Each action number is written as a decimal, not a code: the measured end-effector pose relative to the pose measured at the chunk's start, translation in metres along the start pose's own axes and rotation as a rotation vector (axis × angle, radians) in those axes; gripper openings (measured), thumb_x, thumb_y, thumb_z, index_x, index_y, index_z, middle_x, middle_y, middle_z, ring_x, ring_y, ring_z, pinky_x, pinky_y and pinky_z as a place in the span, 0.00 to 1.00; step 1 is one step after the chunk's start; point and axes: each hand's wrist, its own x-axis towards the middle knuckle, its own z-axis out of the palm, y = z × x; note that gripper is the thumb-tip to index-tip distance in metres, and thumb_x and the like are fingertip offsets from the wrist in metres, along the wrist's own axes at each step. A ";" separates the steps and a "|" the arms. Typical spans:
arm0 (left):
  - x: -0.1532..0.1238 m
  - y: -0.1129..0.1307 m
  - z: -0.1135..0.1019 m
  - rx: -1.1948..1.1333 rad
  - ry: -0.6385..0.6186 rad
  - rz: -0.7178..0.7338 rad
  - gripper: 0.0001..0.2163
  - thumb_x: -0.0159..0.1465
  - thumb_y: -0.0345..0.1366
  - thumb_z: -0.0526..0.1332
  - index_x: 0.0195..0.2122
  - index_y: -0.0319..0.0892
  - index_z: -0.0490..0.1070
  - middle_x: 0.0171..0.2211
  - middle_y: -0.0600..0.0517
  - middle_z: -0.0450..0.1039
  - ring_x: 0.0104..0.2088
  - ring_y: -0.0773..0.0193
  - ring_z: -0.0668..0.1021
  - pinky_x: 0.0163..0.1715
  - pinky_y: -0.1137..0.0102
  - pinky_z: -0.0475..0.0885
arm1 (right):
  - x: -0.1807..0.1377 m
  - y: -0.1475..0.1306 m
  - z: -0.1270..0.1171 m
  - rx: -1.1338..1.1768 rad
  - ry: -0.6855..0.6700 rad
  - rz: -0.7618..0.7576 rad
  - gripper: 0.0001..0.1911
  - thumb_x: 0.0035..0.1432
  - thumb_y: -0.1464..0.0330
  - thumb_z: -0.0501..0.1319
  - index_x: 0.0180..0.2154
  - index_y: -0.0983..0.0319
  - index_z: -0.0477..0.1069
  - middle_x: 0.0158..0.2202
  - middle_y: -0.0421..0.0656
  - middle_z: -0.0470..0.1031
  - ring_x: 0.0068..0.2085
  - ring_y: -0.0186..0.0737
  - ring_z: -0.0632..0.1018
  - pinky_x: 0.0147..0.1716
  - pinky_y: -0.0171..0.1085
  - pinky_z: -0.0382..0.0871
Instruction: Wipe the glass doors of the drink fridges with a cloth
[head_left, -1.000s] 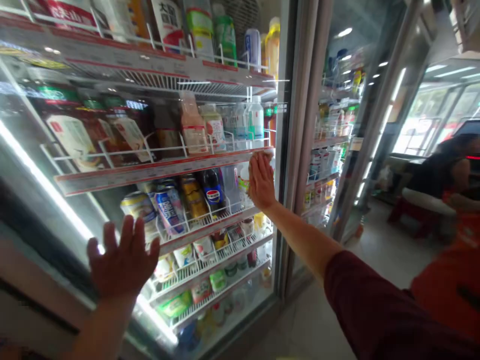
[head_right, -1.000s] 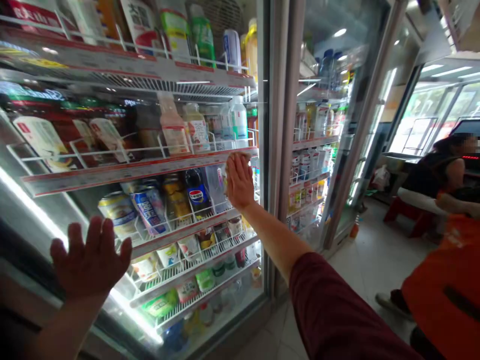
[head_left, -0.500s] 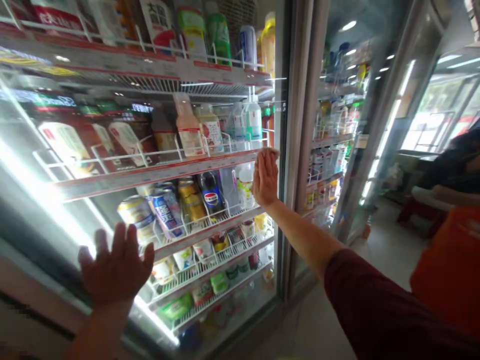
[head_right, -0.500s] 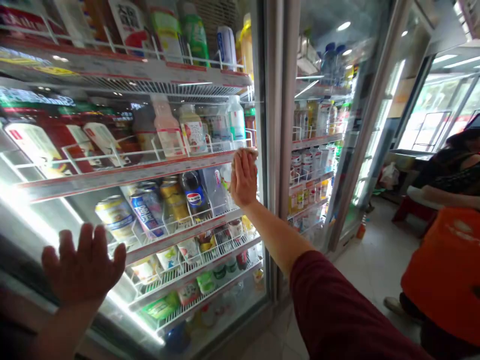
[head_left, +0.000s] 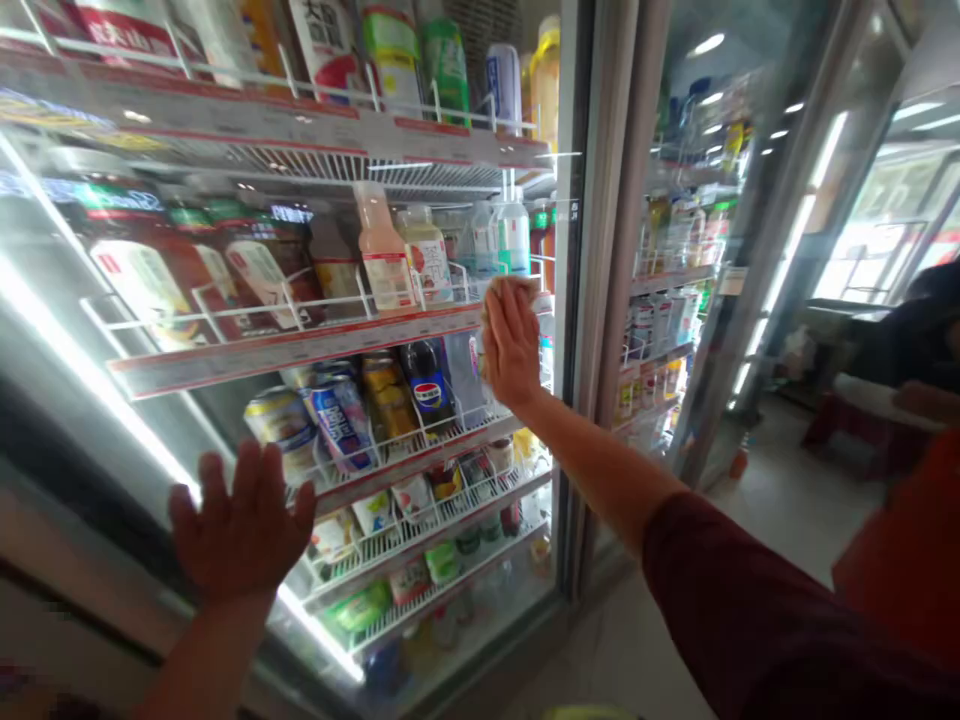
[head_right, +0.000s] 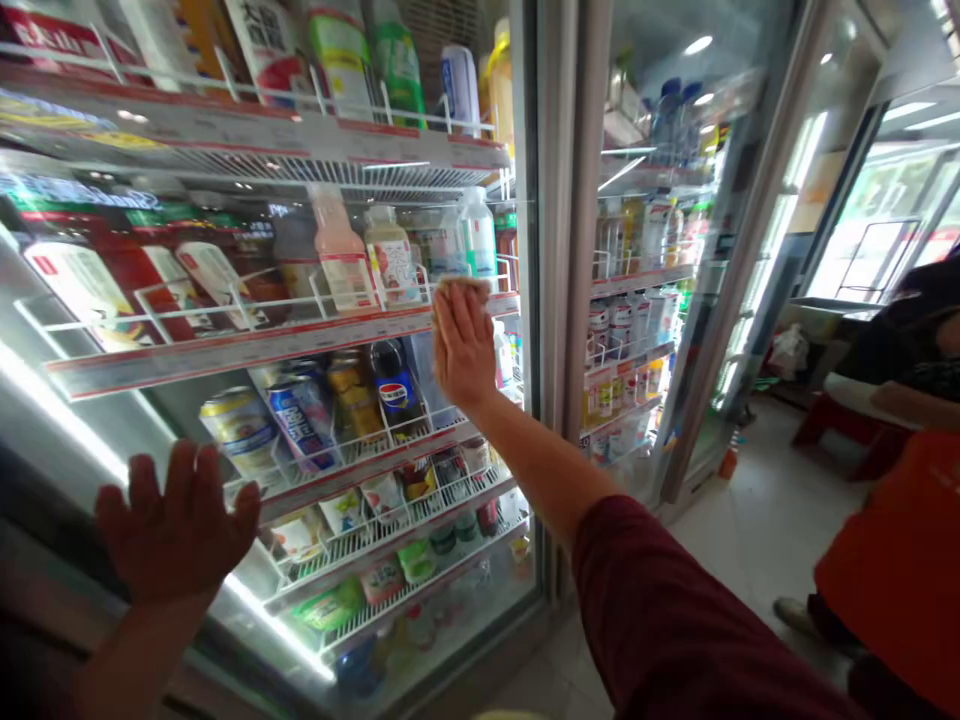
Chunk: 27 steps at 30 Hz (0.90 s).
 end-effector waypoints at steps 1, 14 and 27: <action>0.000 0.000 0.000 -0.001 0.003 0.000 0.39 0.70 0.44 0.64 0.78 0.45 0.49 0.75 0.40 0.56 0.77 0.43 0.53 0.73 0.38 0.50 | -0.020 -0.007 0.001 0.007 -0.043 -0.045 0.35 0.79 0.67 0.47 0.80 0.59 0.38 0.78 0.48 0.55 0.79 0.52 0.52 0.76 0.57 0.55; -0.001 0.002 0.000 -0.061 -0.037 -0.065 0.40 0.68 0.42 0.65 0.78 0.50 0.49 0.73 0.41 0.60 0.76 0.39 0.55 0.70 0.34 0.51 | 0.000 -0.075 -0.003 0.008 -0.111 -0.124 0.28 0.79 0.66 0.48 0.75 0.57 0.59 0.77 0.41 0.58 0.79 0.44 0.52 0.78 0.52 0.53; -0.002 0.005 -0.001 -0.151 -0.045 -0.105 0.41 0.69 0.41 0.67 0.79 0.51 0.49 0.73 0.42 0.60 0.77 0.41 0.55 0.74 0.40 0.44 | -0.011 -0.136 0.004 0.001 -0.176 -0.247 0.30 0.78 0.64 0.50 0.77 0.54 0.55 0.77 0.36 0.56 0.79 0.42 0.50 0.79 0.50 0.48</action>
